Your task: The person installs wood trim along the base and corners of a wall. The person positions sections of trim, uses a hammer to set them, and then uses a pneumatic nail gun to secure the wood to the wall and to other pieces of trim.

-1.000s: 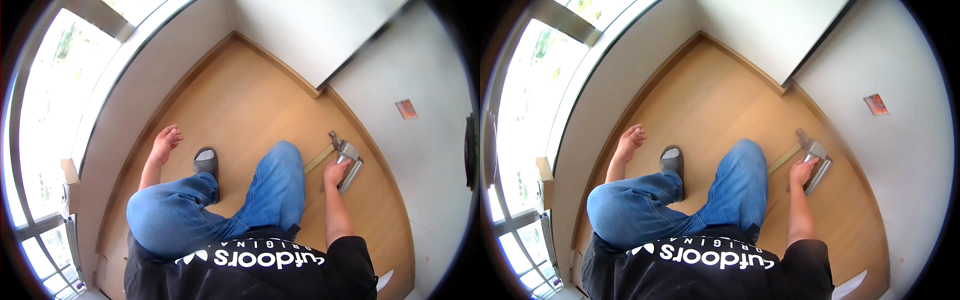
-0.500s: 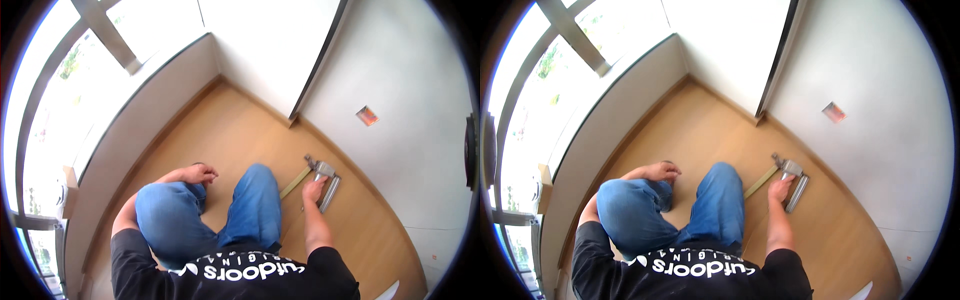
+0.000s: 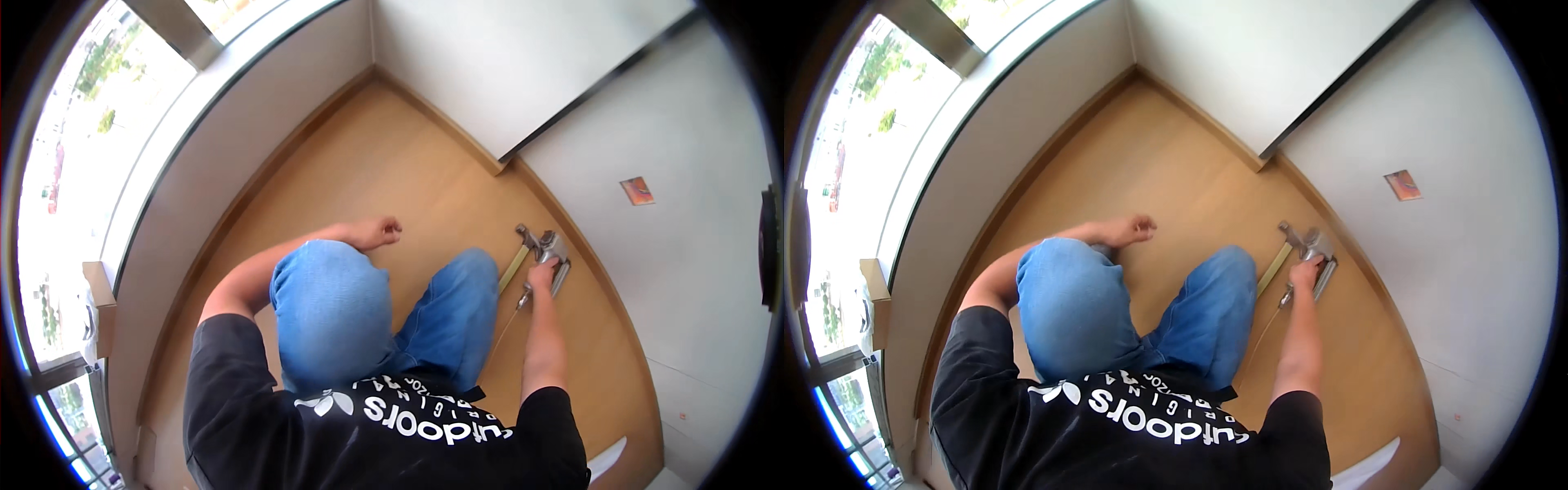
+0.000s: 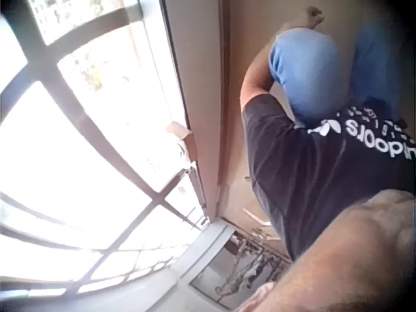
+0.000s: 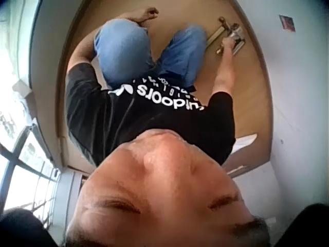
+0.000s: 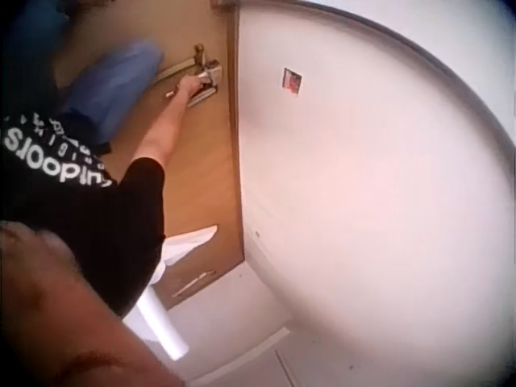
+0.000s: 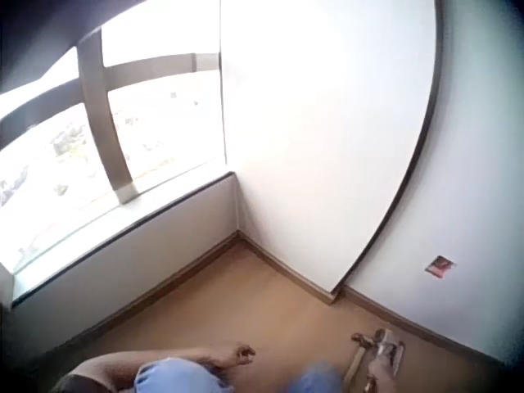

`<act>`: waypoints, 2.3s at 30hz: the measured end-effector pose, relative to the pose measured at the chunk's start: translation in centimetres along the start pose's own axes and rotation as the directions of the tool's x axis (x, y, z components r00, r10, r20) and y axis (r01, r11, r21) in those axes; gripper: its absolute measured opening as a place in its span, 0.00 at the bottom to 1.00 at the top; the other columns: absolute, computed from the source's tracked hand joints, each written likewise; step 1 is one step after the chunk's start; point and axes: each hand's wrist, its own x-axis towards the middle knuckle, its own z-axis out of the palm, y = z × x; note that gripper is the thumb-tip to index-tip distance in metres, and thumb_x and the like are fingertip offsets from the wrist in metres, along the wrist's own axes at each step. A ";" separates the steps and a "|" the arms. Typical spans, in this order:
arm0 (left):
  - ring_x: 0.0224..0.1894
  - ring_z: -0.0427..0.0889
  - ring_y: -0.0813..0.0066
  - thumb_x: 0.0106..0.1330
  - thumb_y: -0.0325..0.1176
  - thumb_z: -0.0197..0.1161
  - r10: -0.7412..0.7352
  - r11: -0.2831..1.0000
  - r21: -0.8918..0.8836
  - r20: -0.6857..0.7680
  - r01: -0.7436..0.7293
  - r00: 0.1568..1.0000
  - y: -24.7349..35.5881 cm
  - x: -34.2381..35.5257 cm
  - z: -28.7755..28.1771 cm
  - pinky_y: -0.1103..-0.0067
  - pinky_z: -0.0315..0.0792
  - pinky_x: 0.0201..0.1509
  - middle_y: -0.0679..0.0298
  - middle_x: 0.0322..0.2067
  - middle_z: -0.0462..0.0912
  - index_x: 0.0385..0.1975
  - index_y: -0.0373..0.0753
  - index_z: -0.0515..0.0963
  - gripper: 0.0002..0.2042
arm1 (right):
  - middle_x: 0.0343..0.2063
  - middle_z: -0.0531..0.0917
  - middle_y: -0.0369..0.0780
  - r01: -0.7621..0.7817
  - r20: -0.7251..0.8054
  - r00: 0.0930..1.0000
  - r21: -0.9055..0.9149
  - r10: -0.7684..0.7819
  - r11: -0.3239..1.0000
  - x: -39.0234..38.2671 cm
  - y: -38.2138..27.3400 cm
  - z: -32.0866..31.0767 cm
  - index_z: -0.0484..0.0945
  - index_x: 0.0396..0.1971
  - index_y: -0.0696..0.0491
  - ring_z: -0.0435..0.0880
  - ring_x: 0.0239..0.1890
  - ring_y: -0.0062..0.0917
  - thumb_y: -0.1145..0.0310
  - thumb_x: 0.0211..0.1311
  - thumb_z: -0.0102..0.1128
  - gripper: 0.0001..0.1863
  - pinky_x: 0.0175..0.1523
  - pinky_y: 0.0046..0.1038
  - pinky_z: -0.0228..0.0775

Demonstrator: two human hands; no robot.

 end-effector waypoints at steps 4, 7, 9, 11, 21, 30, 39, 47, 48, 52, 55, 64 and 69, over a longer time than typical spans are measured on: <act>0.49 0.83 0.71 0.77 0.43 0.56 -0.176 0.928 -0.317 0.094 0.197 0.980 -5.7 2.6 -3.3 0.73 0.76 0.55 0.60 0.47 0.84 0.62 0.37 0.74 0.21 | 0.62 0.73 0.64 -0.066 -0.078 0.995 -0.148 0.055 0.987 -3.3 -2.1 2.3 0.54 0.72 0.60 0.77 0.60 0.57 0.60 0.69 0.61 0.39 0.65 0.48 0.70; 0.48 0.82 0.73 0.77 0.42 0.56 -0.264 0.929 -0.280 -0.041 0.242 0.964 -9.4 5.4 -7.9 0.73 0.76 0.55 0.62 0.47 0.83 0.62 0.37 0.74 0.20 | 0.57 0.78 0.61 0.200 -0.283 0.917 -0.284 -0.281 0.938 -5.0 -3.6 2.4 0.67 0.63 0.62 0.80 0.56 0.56 0.57 0.68 0.64 0.32 0.61 0.47 0.72; 0.49 0.82 0.71 0.77 0.43 0.56 -0.290 0.935 -0.245 -0.101 0.258 0.952 -9.5 8.5 -11.2 0.71 0.76 0.55 0.62 0.47 0.83 0.62 0.37 0.74 0.21 | 0.54 0.80 0.60 0.117 -0.129 0.982 -0.149 -0.136 0.982 -5.5 -3.8 2.6 0.71 0.58 0.62 0.81 0.55 0.55 0.55 0.67 0.65 0.30 0.60 0.47 0.73; 0.50 0.82 0.65 0.76 0.43 0.57 -0.315 0.947 -0.138 -0.228 0.290 0.921 -11.7 9.9 -15.7 0.69 0.76 0.57 0.60 0.48 0.84 0.62 0.37 0.74 0.21 | 0.45 0.85 0.58 -0.024 0.109 0.994 -0.044 0.028 0.999 -8.0 -6.8 5.2 0.77 0.51 0.63 0.83 0.52 0.53 0.51 0.64 0.69 0.30 0.59 0.46 0.74; 0.67 0.71 0.49 0.67 0.26 0.54 0.158 0.687 0.657 -0.553 0.311 0.818 -9.2 19.9 -27.5 0.58 0.61 0.76 0.54 0.80 0.44 0.79 0.48 0.49 0.39 | 0.39 0.85 0.46 -0.096 0.189 0.980 0.171 0.063 0.981 -6.1 -7.7 3.0 0.76 0.53 0.60 0.85 0.44 0.35 0.70 0.56 0.68 0.24 0.52 0.34 0.76; 0.66 0.72 0.56 0.65 0.21 0.54 0.047 0.864 0.443 -0.547 0.241 0.836 -10.5 20.8 -27.8 0.57 0.63 0.75 0.64 0.82 0.37 0.80 0.58 0.46 0.44 | 0.44 0.80 0.43 0.546 -0.100 0.768 0.619 -0.633 0.564 -12.4 -38.5 -3.4 0.73 0.49 0.60 0.79 0.48 0.26 0.77 0.64 0.63 0.15 0.56 0.30 0.72; 0.69 0.69 0.50 0.64 0.22 0.54 0.024 0.856 0.451 -0.525 0.254 0.851 -10.6 21.6 -28.2 0.59 0.66 0.73 0.66 0.82 0.34 0.80 0.60 0.47 0.44 | 0.39 0.82 0.43 0.757 -0.583 0.455 0.651 -0.673 -0.051 -8.0 -65.6 2.5 0.77 0.42 0.64 0.80 0.40 0.27 0.76 0.77 0.53 0.06 0.50 0.31 0.74; 0.65 0.73 0.57 0.65 0.28 0.55 0.128 0.846 0.493 -0.560 0.205 0.819 -11.9 21.4 -27.5 0.60 0.61 0.73 0.59 0.81 0.41 0.80 0.55 0.52 0.40 | 0.37 0.81 0.38 0.757 -0.520 0.522 0.648 -0.676 0.087 -6.9 -66.9 7.1 0.74 0.42 0.60 0.80 0.39 0.21 0.71 0.76 0.59 0.07 0.48 0.27 0.75; 0.65 0.73 0.57 0.65 0.28 0.55 0.131 0.843 0.498 -0.557 0.203 0.820 -12.0 21.5 -27.4 0.60 0.61 0.73 0.59 0.81 0.41 0.80 0.55 0.52 0.40 | 0.37 0.81 0.38 0.757 -0.523 0.524 0.648 -0.672 0.086 -7.0 -66.9 7.1 0.74 0.42 0.60 0.80 0.39 0.21 0.71 0.76 0.59 0.07 0.48 0.27 0.75; 0.66 0.73 0.55 0.66 0.28 0.54 0.152 0.843 0.509 -0.540 0.177 0.828 -11.1 22.4 -27.2 0.60 0.66 0.71 0.58 0.82 0.40 0.80 0.54 0.53 0.39 | 0.34 0.81 0.36 0.759 -0.543 0.511 0.649 -0.666 0.054 -6.2 -66.6 7.4 0.76 0.41 0.60 0.80 0.37 0.19 0.71 0.75 0.60 0.06 0.46 0.25 0.74; 0.66 0.73 0.54 0.67 0.26 0.53 0.167 0.860 0.483 -0.572 0.166 0.803 -12.4 22.5 -27.3 0.61 0.71 0.68 0.58 0.82 0.39 0.79 0.55 0.53 0.38 | 0.40 0.84 0.45 0.766 -0.403 0.550 0.593 -0.732 0.249 -7.7 -63.6 6.6 0.78 0.47 0.61 0.83 0.43 0.34 0.70 0.72 0.64 0.12 0.49 0.34 0.74; 0.67 0.73 0.55 0.65 0.22 0.52 0.079 0.771 0.567 -0.534 0.288 0.842 -10.1 22.1 -28.4 0.60 0.75 0.64 0.66 0.82 0.36 0.80 0.61 0.48 0.43 | 0.54 0.81 0.50 0.648 0.308 0.639 0.277 -0.705 0.709 -15.3 -38.2 13.4 0.72 0.60 0.52 0.84 0.50 0.50 0.60 0.68 0.65 0.24 0.53 0.45 0.78; 0.73 0.67 0.56 0.66 0.20 0.51 -0.049 0.743 0.549 -0.526 0.383 0.849 -9.4 22.1 -27.2 0.60 0.73 0.66 0.69 0.82 0.30 0.81 0.64 0.41 0.46 | 0.55 0.79 0.50 0.573 0.530 0.631 0.173 -0.566 0.801 -16.9 -36.8 14.1 0.72 0.60 0.50 0.82 0.52 0.51 0.55 0.69 0.63 0.25 0.54 0.47 0.77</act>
